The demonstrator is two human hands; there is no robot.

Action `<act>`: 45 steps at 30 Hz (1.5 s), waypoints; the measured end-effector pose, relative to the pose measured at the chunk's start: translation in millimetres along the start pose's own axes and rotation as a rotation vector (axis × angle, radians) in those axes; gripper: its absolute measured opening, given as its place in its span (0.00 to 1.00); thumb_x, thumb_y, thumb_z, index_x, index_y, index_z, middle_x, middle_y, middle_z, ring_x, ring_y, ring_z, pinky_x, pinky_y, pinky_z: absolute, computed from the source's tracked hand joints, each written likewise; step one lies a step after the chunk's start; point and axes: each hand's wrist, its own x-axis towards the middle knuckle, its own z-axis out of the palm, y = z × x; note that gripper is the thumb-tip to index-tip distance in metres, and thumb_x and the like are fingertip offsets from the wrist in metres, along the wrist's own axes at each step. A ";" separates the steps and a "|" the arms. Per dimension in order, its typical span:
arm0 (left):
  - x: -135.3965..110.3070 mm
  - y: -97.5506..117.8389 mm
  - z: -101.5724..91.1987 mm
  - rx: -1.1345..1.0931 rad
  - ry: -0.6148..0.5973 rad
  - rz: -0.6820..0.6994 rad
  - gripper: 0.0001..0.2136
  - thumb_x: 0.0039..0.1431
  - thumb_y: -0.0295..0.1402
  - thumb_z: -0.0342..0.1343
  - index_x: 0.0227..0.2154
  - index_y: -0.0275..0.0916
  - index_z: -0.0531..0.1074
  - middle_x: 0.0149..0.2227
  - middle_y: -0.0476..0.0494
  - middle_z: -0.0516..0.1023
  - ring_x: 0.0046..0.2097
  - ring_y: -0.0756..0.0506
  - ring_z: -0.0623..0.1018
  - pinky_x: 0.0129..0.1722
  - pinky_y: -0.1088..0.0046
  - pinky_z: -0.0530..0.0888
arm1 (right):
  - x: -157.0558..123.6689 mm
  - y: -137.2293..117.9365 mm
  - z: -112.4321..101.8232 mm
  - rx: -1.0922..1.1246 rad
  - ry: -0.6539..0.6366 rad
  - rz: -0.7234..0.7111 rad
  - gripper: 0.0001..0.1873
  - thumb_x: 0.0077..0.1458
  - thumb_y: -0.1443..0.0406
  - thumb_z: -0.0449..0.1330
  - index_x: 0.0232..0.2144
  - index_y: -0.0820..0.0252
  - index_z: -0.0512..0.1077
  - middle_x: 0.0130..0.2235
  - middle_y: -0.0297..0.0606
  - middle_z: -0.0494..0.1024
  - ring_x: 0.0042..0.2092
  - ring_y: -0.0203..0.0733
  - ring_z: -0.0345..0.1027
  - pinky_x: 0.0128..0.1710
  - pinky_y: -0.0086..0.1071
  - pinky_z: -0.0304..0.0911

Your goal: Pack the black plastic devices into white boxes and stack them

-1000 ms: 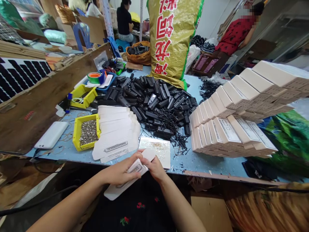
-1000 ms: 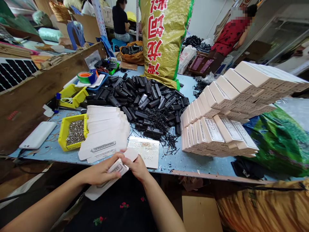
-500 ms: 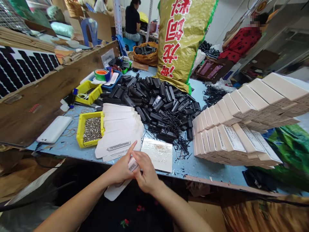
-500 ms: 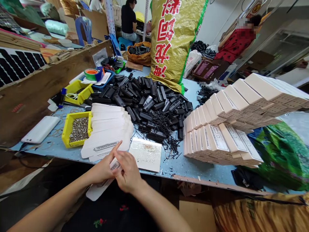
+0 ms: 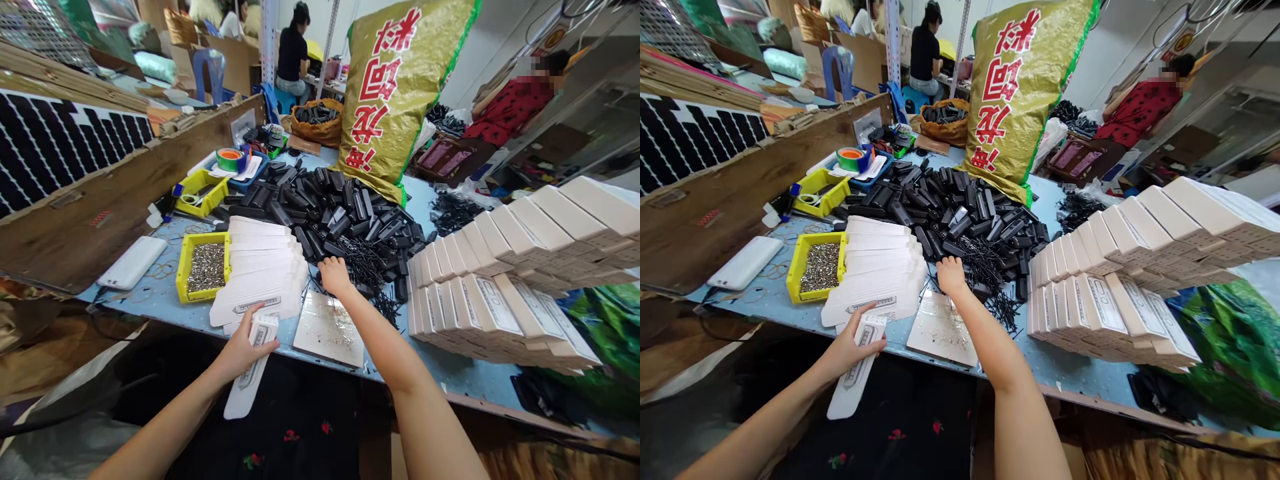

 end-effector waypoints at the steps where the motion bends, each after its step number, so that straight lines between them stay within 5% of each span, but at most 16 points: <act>1: 1.8 -0.4 0.6 -0.107 0.034 -0.036 0.41 0.45 0.40 0.66 0.59 0.45 0.50 0.43 0.41 0.75 0.44 0.37 0.78 0.47 0.55 0.73 | -2.1 3.0 -0.7 0.024 -0.004 -0.026 0.11 0.52 0.71 0.58 0.40 0.64 0.71 0.43 0.47 0.75 0.50 0.49 0.64 0.56 0.47 0.47; 5: 9.1 5.6 -1.3 -0.531 0.132 -0.117 0.37 0.46 0.35 0.64 0.57 0.48 0.52 0.41 0.45 0.75 0.38 0.41 0.79 0.37 0.62 0.77 | -5.6 21.7 -8.5 0.619 0.215 0.030 0.13 0.56 0.62 0.56 0.44 0.57 0.64 0.44 0.38 0.75 0.49 0.42 0.67 0.58 0.48 0.50; 8: 12.1 12.6 -5.5 -0.648 0.163 -0.135 0.31 0.47 0.32 0.62 0.55 0.49 0.58 0.44 0.47 0.74 0.38 0.44 0.78 0.33 0.70 0.76 | -10.5 34.6 -13.3 1.279 0.402 0.262 0.17 0.53 0.55 0.55 0.43 0.56 0.60 0.43 0.38 0.74 0.44 0.40 0.70 0.47 0.40 0.64; 10: 13.0 14.7 -7.9 -0.669 0.191 -0.123 0.26 0.49 0.31 0.61 0.53 0.48 0.62 0.44 0.48 0.75 0.37 0.47 0.77 0.32 0.74 0.76 | -22.6 37.2 -9.4 1.453 0.387 0.426 0.21 0.51 0.53 0.57 0.44 0.54 0.60 0.39 0.34 0.74 0.38 0.39 0.70 0.38 0.36 0.68; 14: 15.2 12.5 -8.6 -0.747 0.263 -0.124 0.17 0.54 0.29 0.59 0.48 0.43 0.69 0.41 0.47 0.77 0.35 0.48 0.78 0.31 0.76 0.77 | -71.0 20.6 20.6 1.196 0.225 0.447 0.17 0.52 0.55 0.57 0.42 0.56 0.66 0.36 0.36 0.73 0.36 0.41 0.70 0.33 0.38 0.70; 17: 18.6 12.1 -2.7 -0.855 0.307 -0.191 0.13 0.58 0.29 0.55 0.47 0.41 0.70 0.40 0.45 0.78 0.34 0.47 0.79 0.30 0.74 0.78 | -109.8 3.0 42.6 0.694 0.333 0.333 0.12 0.56 0.64 0.54 0.42 0.61 0.70 0.47 0.47 0.71 0.46 0.47 0.68 0.45 0.46 0.68; 19: 21.0 14.7 3.6 -0.938 0.296 -0.266 0.11 0.61 0.32 0.53 0.46 0.39 0.70 0.39 0.44 0.78 0.34 0.46 0.79 0.28 0.72 0.79 | -128.4 -1.7 46.6 0.421 0.361 0.135 0.17 0.55 0.73 0.52 0.46 0.61 0.71 0.53 0.50 0.68 0.55 0.48 0.63 0.53 0.47 0.62; 23: 22.7 20.8 15.9 -1.017 0.261 -0.357 0.10 0.63 0.35 0.51 0.43 0.36 0.70 0.36 0.43 0.78 0.32 0.45 0.80 0.25 0.70 0.80 | -148.2 7.5 34.3 0.217 0.100 -0.362 0.23 0.49 0.77 0.57 0.47 0.56 0.70 0.59 0.43 0.64 0.65 0.48 0.48 0.63 0.53 0.46; 25: 21.8 21.3 21.0 -1.013 0.237 -0.371 0.10 0.63 0.35 0.51 0.42 0.36 0.70 0.37 0.41 0.77 0.33 0.45 0.80 0.26 0.70 0.80 | -153.6 14.4 25.7 0.283 0.036 -0.432 0.15 0.49 0.70 0.61 0.41 0.58 0.70 0.58 0.43 0.66 0.65 0.50 0.47 0.64 0.57 0.40; 27: 20.2 20.0 26.3 -1.001 0.229 -0.374 0.10 0.63 0.35 0.51 0.43 0.36 0.70 0.38 0.41 0.77 0.34 0.44 0.80 0.26 0.70 0.80 | -157.3 17.8 19.5 0.495 0.117 -0.387 0.10 0.51 0.66 0.61 0.37 0.58 0.68 0.52 0.43 0.72 0.61 0.50 0.58 0.63 0.57 0.41; 30: 17.5 17.2 36.3 -0.994 0.231 -0.384 0.10 0.63 0.34 0.51 0.44 0.36 0.70 0.39 0.41 0.77 0.34 0.45 0.79 0.26 0.69 0.81 | -158.6 13.1 19.5 0.990 0.543 -0.076 0.08 0.56 0.65 0.56 0.39 0.56 0.62 0.37 0.36 0.76 0.42 0.42 0.73 0.54 0.53 0.60; 32: 16.4 16.0 43.8 -0.997 0.226 -0.396 0.10 0.62 0.35 0.52 0.43 0.36 0.70 0.39 0.41 0.77 0.34 0.45 0.79 0.26 0.69 0.81 | -156.5 5.6 25.6 1.215 0.861 0.162 0.07 0.57 0.64 0.54 0.39 0.55 0.60 0.28 0.30 0.73 0.31 0.39 0.72 0.42 0.44 0.68; 34: 16.9 15.4 50.8 -0.995 0.238 -0.403 0.10 0.62 0.35 0.53 0.43 0.35 0.70 0.38 0.41 0.77 0.33 0.46 0.79 0.26 0.69 0.81 | -153.3 -2.1 31.4 1.307 0.983 0.251 0.06 0.55 0.63 0.57 0.34 0.56 0.61 0.23 0.28 0.68 0.26 0.38 0.68 0.32 0.36 0.67; 37: 20.5 15.7 59.4 -0.992 0.268 -0.409 0.11 0.63 0.34 0.52 0.44 0.36 0.69 0.36 0.41 0.77 0.32 0.46 0.79 0.28 0.70 0.81 | -149.9 -12.8 23.9 1.478 0.910 0.183 0.09 0.54 0.62 0.58 0.28 0.56 0.60 0.20 0.27 0.64 0.21 0.35 0.62 0.25 0.31 0.63; 41: 24.5 20.3 72.7 -0.977 0.284 -0.421 0.12 0.63 0.35 0.52 0.45 0.35 0.68 0.36 0.40 0.77 0.33 0.46 0.79 0.29 0.70 0.81 | -144.3 -31.1 -16.3 1.705 0.899 0.013 0.15 0.59 0.50 0.47 0.31 0.53 0.57 0.20 0.27 0.60 0.21 0.37 0.60 0.27 0.36 0.66; 45: 19.2 26.7 80.8 -0.929 0.127 -0.439 0.12 0.64 0.36 0.50 0.45 0.33 0.69 0.37 0.38 0.78 0.35 0.46 0.79 0.34 0.71 0.80 | -131.0 -42.6 -43.6 1.455 0.775 -0.167 0.23 0.52 0.43 0.56 0.32 0.55 0.66 0.40 0.42 0.72 0.46 0.47 0.69 0.50 0.46 0.64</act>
